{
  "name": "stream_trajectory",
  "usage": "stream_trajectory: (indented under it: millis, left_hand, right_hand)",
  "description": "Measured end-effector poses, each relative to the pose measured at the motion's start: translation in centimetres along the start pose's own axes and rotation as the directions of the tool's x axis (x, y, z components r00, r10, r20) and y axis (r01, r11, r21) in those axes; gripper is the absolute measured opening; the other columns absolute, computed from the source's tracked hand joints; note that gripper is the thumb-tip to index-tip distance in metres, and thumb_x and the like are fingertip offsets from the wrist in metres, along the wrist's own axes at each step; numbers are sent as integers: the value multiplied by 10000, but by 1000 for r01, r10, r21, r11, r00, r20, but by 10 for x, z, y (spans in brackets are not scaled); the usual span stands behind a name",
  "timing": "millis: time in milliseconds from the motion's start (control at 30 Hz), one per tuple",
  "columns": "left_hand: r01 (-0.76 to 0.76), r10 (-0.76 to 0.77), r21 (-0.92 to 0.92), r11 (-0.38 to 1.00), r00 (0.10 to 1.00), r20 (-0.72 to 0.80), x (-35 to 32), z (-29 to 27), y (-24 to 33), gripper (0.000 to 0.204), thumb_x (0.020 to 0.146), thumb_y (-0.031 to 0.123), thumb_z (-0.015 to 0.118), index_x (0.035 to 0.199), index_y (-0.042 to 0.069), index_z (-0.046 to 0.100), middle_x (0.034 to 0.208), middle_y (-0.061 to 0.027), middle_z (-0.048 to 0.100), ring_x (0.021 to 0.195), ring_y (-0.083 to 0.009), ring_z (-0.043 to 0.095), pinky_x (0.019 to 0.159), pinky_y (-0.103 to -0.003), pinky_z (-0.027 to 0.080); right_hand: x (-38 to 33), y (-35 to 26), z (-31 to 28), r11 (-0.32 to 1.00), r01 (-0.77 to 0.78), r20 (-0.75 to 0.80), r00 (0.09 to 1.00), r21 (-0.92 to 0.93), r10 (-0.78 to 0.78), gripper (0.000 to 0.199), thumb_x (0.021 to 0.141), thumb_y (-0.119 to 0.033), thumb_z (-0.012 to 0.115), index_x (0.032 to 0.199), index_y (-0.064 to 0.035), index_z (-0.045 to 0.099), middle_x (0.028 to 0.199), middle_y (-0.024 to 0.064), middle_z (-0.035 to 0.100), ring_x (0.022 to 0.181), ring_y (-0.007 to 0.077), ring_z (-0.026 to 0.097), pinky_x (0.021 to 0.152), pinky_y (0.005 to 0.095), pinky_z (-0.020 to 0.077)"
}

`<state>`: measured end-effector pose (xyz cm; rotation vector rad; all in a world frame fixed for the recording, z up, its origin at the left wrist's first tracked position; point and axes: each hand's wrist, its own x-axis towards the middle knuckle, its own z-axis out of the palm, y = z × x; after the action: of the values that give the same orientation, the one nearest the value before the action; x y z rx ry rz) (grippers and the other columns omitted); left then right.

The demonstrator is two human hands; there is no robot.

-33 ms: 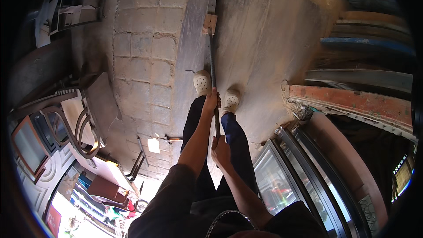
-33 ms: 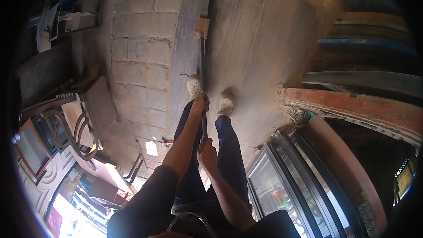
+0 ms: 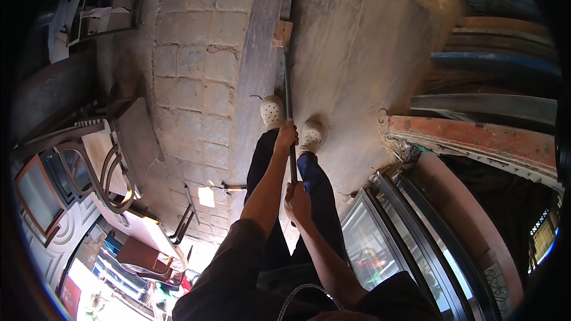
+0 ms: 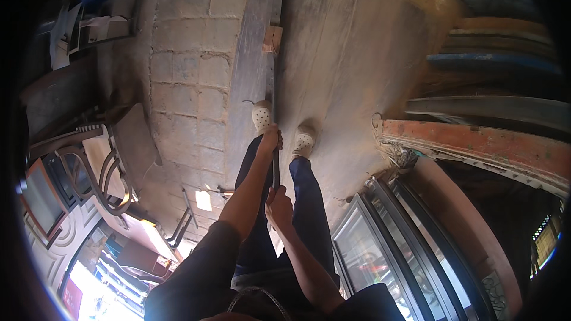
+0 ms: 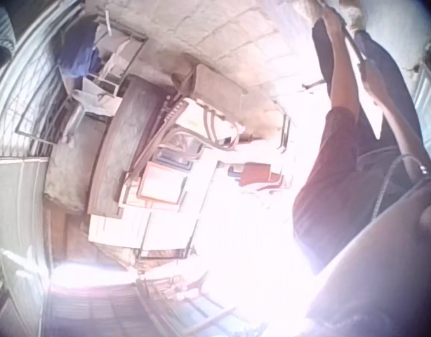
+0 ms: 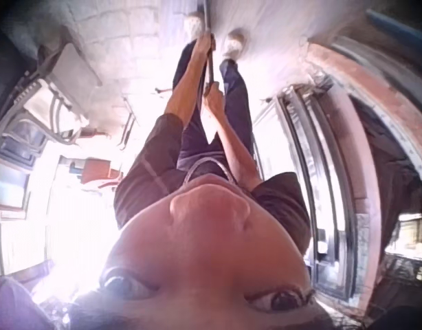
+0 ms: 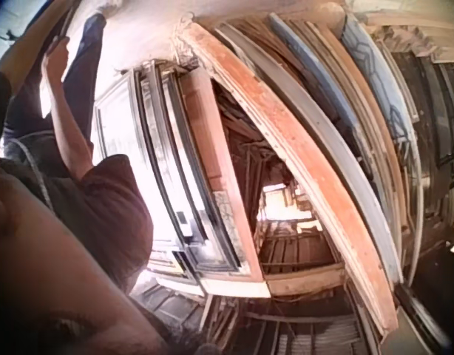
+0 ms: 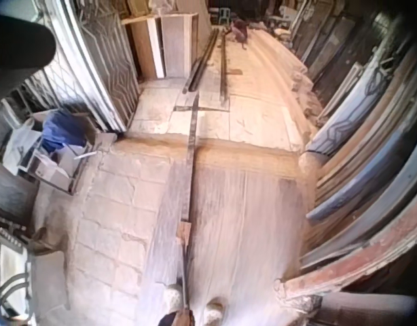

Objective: The person sits on the floor and uses a hammer to strike a long metal rod placed on a brick. They repeatedly reposition the rod and hammer different sections along its length.

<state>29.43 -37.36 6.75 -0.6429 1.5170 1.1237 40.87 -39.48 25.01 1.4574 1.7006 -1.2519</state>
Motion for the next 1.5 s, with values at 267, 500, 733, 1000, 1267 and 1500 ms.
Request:
stream_trajectory:
  millis: [267, 500, 733, 1000, 1267, 1500]
  left_hand:
    - [117, -116, -40, 992, 993, 32, -63, 23, -31, 324, 977, 343, 450, 800, 75, 490, 580, -12, 427, 441, -138, 432, 417, -316, 392]
    - [249, -163, -475, 844, 963, 215, -119, 34, -15, 266, 995, 286, 434, 833, 77, 466, 626, 0, 396, 470, -102, 376, 423, -249, 341]
    - [188, -106, -506, 842, 977, 187, -112, 59, 75, 263, 996, 292, 432, 978, 43, 515, 664, -16, 449, 492, -109, 418, 431, -244, 369]
    - [267, -180, -480, 836, 959, 219, -67, 72, 158, 277, 979, 297, 469, 1004, 22, 483, 694, -65, 459, 520, -176, 468, 470, -322, 441]
    - [201, -147, -324, 924, 972, 185, -67, 82, 231, 292, 967, 323, 497, 984, 31, 500, 718, -67, 508, 561, -180, 521, 504, -322, 475]
    - [171, -141, -321, 931, 983, 117, -80, 115, 281, 376, 968, 338, 494, 1099, -11, 451, 765, -94, 524, 573, -180, 536, 518, -335, 532]
  right_hand:
    - [-62, 10, -62, 993, 7, 93, 995, 119, -18, 368, 966, -303, 467, 873, 51, 508, 773, 329, 607, 796, 509, 596, 689, 544, 458]
    - [-92, 30, -99, 982, 54, 133, 988, 181, -78, 371, 970, -310, 477, 864, 45, 497, 722, 286, 576, 761, 496, 583, 632, 504, 443]
    - [-60, -47, -145, 984, 175, 34, 984, -22, -174, 355, 971, -310, 467, 886, 33, 500, 674, 247, 582, 693, 445, 607, 626, 491, 457]
    - [-3, -119, -178, 977, 174, 38, 985, -125, -171, 380, 976, -345, 467, 881, 21, 494, 608, 141, 554, 498, 281, 580, 489, 405, 455]
    - [25, -180, -208, 988, 146, 34, 989, 41, -147, 455, 958, -458, 489, 870, -12, 514, 587, 63, 525, 476, 190, 553, 469, 348, 446]
    - [37, -218, -258, 995, 100, 71, 992, 14, -101, 434, 967, -414, 472, 872, 8, 508, 635, 148, 574, 575, 297, 617, 527, 409, 465]
